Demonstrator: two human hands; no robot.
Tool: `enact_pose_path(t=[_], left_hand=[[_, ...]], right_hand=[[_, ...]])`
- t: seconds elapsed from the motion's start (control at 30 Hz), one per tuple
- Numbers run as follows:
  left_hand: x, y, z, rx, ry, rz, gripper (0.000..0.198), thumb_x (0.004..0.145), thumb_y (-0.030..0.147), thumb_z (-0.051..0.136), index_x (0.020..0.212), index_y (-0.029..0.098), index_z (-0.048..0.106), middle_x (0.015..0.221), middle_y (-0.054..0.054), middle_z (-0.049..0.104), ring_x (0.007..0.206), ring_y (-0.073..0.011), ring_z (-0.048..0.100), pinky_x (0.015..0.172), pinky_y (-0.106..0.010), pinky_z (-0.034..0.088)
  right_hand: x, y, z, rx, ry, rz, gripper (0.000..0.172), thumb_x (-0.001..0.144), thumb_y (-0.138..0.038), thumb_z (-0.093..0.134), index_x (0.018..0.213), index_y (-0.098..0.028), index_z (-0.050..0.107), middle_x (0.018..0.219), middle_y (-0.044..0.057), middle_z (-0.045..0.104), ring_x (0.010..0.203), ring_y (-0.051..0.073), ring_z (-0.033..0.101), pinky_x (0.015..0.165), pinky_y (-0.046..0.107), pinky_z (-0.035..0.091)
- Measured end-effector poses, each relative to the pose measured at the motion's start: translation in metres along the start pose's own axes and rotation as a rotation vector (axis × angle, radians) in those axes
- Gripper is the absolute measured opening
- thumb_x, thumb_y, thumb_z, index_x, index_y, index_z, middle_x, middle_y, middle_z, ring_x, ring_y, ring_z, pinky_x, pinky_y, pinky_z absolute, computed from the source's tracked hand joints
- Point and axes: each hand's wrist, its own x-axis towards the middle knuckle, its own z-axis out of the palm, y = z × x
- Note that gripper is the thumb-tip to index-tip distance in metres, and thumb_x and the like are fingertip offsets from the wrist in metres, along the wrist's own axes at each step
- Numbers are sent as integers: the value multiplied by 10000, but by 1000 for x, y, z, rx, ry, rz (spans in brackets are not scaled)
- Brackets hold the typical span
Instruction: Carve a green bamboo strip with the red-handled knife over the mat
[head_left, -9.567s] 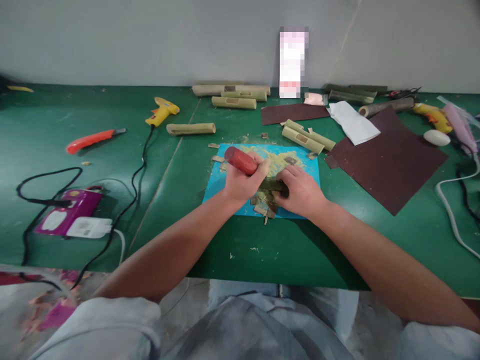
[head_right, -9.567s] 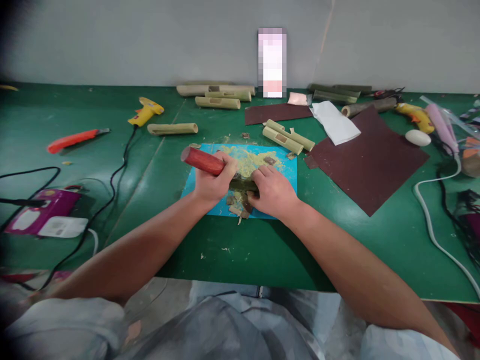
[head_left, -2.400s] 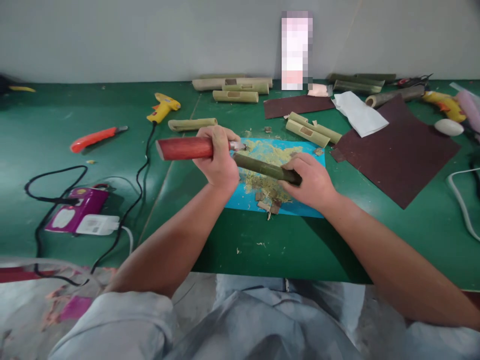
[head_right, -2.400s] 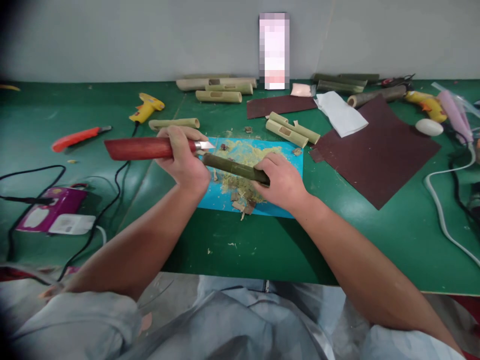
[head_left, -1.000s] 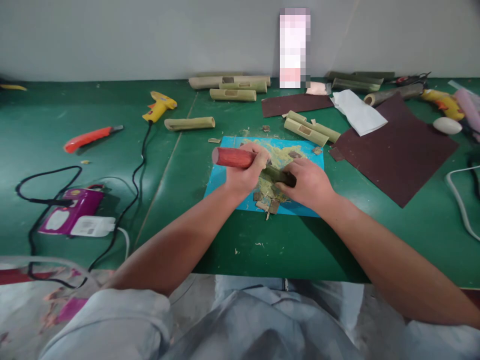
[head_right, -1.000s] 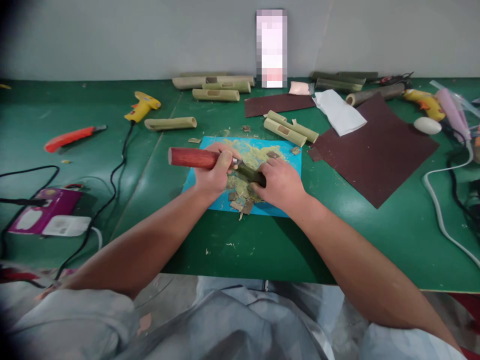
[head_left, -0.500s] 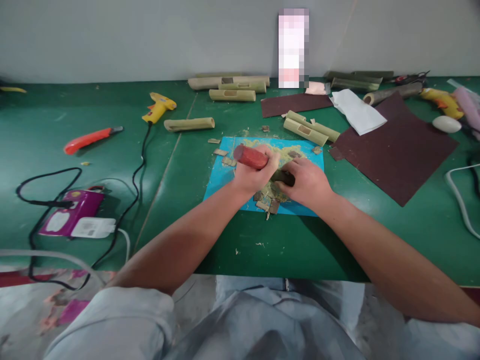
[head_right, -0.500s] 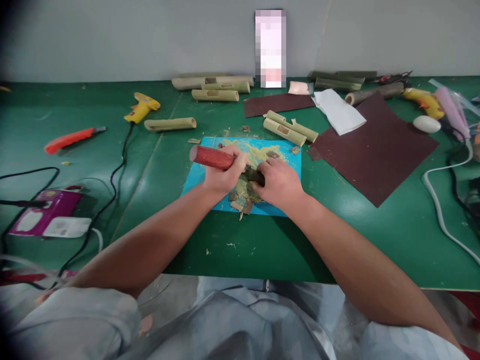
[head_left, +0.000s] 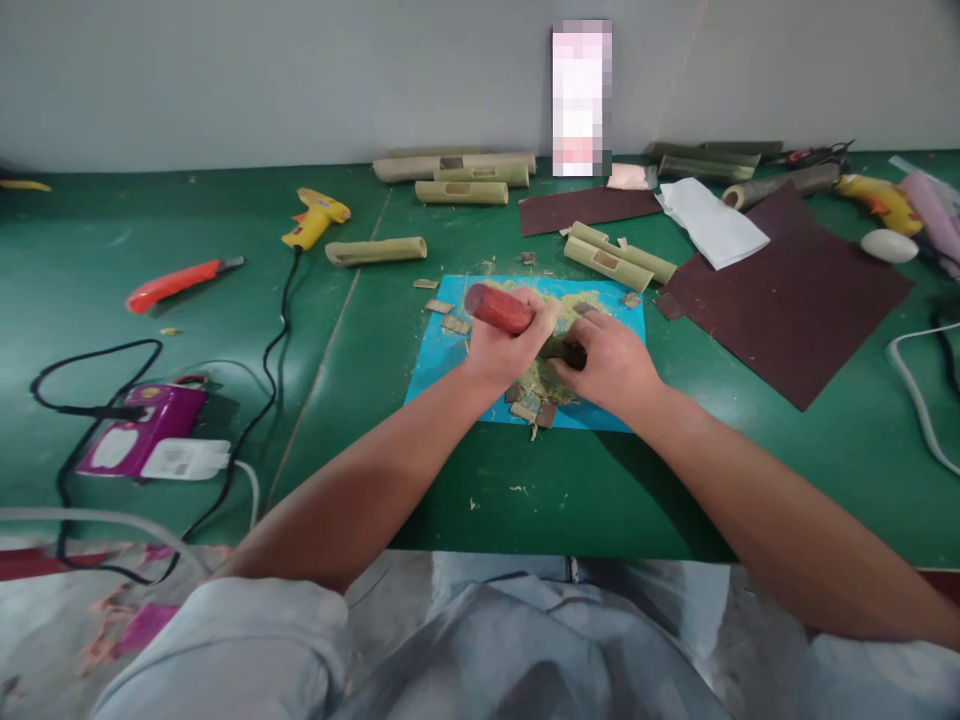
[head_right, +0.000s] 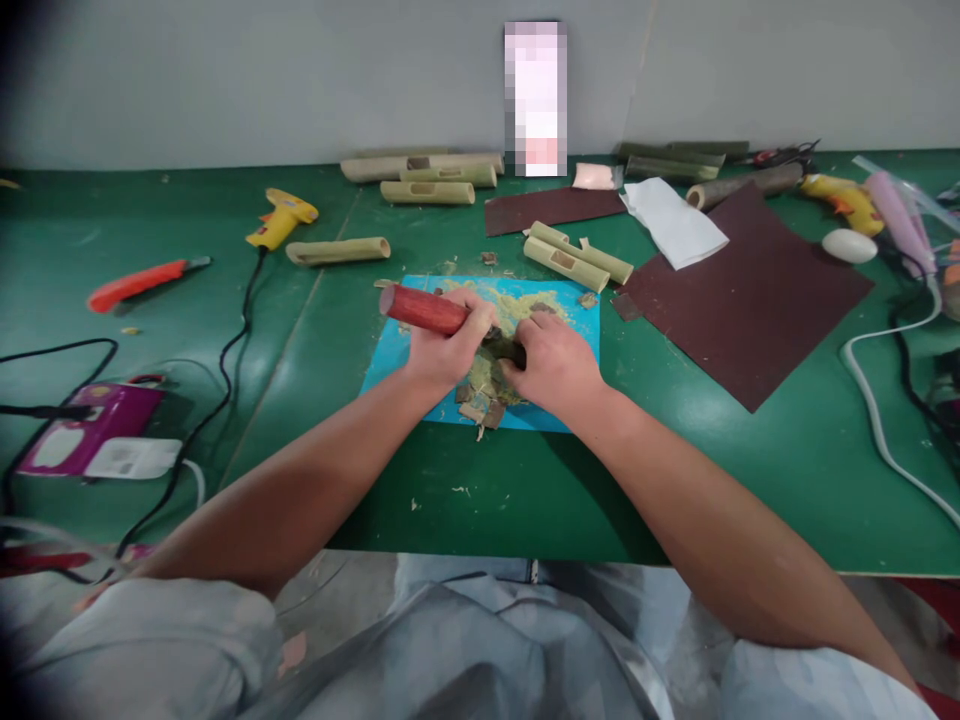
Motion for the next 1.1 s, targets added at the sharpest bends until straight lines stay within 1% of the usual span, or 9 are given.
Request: enact_pose_path(t=[0.13,0.3,0.43,0.53,0.63,0.73,0.83,0.97,1.1], left_hand=[[3,4,2,29,-25,-42,292,889,253,645,633,210,510,641,13,528,621,-136,518,642,-305,486],[6,10,11,4,-31,-96,242,838,143,630,643,210,504,667,12,524,662,-141,526,680,-300,495],[12,9,19,38,-5,-148,250,800,80,621,631,210,491,640,34,480,623,-128,484,647,-286,467],[18,7,24,85,35,-211,270,786,71,644,629,213,476,617,48,444,592,-121,452,612,-278,437],[23,4,28,153,45,-242,349,810,146,694,595,219,428,572,53,399,560,-122,418,587,-288,413],[26,-1,32,199,69,-225,398,836,241,695,574,227,396,546,46,377,552,-129,401,569,-292,402],[27,-8,36,201,122,-157,401,813,283,679,557,234,375,535,38,369,538,-133,385,548,-298,390],[28,-17,41,196,173,-83,358,749,294,681,546,242,391,520,32,377,519,-138,379,510,-302,371],[30,-19,42,172,176,-103,360,720,252,680,536,243,371,517,36,365,507,-134,372,491,-299,365]], right_hand=[[2,0,0,-6,-8,-6,122,806,-300,652,796,-203,579,878,86,603,860,229,537,724,347,404],[4,0,-1,-15,-29,17,132,829,-299,633,757,-207,572,863,85,600,836,220,526,696,339,384],[5,2,-2,-23,-45,23,130,857,-302,618,784,-194,610,890,92,621,857,220,541,718,341,394],[5,1,-3,-22,-59,47,139,867,-310,617,800,-189,634,910,97,639,872,223,556,728,342,406],[6,-1,-4,-19,-63,73,152,871,-324,620,805,-190,646,930,96,655,882,225,568,722,341,412],[6,0,-3,-19,-64,96,175,872,-336,624,779,-190,650,928,97,658,882,228,581,708,339,418],[7,2,-1,-11,-55,90,181,875,-339,636,785,-185,667,921,100,666,888,231,594,719,339,432],[9,5,4,24,-47,50,171,882,-307,628,772,-186,677,899,101,679,889,229,603,749,338,453],[10,4,10,40,-22,12,165,886,-276,614,783,-177,696,886,106,691,891,226,610,778,335,469]])
